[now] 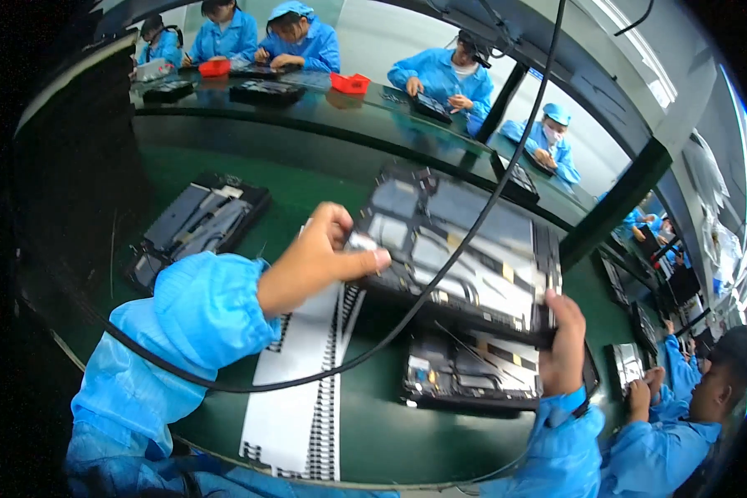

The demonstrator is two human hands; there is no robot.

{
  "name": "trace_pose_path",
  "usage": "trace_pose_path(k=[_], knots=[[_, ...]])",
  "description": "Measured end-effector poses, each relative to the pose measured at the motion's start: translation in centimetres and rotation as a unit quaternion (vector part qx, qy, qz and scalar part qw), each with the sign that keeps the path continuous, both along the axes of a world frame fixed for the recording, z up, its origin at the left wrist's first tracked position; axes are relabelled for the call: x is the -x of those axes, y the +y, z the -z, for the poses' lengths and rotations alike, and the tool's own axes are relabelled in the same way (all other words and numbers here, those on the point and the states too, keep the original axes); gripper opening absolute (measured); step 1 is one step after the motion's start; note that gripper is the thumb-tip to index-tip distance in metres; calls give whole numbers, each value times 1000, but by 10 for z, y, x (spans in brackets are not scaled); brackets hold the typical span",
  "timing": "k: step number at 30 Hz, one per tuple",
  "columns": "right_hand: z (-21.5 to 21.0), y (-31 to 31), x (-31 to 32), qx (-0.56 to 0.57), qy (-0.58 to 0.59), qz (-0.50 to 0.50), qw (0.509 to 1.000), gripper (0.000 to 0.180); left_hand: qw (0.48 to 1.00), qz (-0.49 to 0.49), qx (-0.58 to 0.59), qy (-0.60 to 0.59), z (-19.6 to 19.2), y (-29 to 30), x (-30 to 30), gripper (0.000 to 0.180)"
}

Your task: The person peels adhesive strips from a backing sheet and attaches them onto the edges of a device casing by hand, then stacks the casing onto a pile and repeats the process with another casing.

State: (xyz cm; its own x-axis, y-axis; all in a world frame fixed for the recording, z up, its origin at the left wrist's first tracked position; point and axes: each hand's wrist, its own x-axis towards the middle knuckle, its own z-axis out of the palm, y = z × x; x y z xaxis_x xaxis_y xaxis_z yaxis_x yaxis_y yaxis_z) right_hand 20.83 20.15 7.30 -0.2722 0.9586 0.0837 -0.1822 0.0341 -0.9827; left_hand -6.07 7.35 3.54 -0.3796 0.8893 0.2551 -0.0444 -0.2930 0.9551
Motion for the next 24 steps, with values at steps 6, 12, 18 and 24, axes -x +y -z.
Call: trace_pose_path(k=[6, 12, 18, 24], knots=[[48, -19, -71, -110, -75, 140, 981, 16, 984, 94, 64, 140, 28, -30, -60, 61], [68, -13, -105, -173, -214, 210, 938, 17, 954, 107, 48, 276, 30, -35, -77, 63], [72, -26, -103, -272, -276, 301, 871, 28, 913, 195, 15, 357, 18, -83, -35, 36], [64, -170, -32, -294, -340, 64, 891, 10, 791, 293, -65, 533, 46, -130, 12, 38]])
